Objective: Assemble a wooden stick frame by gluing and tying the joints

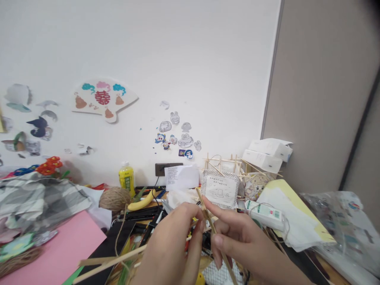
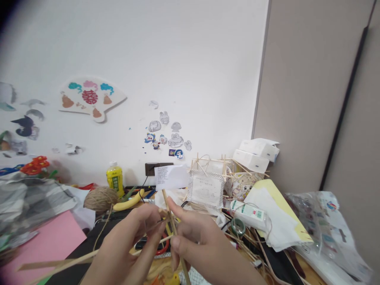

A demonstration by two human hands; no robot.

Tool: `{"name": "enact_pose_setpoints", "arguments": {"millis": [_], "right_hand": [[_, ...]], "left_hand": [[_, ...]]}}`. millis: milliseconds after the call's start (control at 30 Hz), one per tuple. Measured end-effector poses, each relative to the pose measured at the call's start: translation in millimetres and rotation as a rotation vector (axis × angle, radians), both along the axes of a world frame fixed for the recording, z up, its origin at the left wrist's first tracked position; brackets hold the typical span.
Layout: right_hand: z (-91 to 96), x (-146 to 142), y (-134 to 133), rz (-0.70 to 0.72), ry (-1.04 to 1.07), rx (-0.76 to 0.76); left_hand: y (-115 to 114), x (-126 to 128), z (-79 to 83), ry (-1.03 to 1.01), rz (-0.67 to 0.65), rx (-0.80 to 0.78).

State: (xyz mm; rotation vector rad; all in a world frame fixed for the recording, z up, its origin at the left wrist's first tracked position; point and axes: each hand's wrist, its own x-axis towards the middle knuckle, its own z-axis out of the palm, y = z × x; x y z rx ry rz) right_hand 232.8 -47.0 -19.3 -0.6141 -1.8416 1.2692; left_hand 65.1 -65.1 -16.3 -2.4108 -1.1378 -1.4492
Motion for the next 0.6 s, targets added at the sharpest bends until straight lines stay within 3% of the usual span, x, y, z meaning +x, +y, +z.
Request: {"name": "enact_pose_setpoints", "arguments": {"millis": [600], "right_hand": [[-3.7,-3.4,-2.8,0.018,0.051,0.001]], "left_hand": [[-4.5,-0.6,3.3,0.018,0.014,0.085]]}}
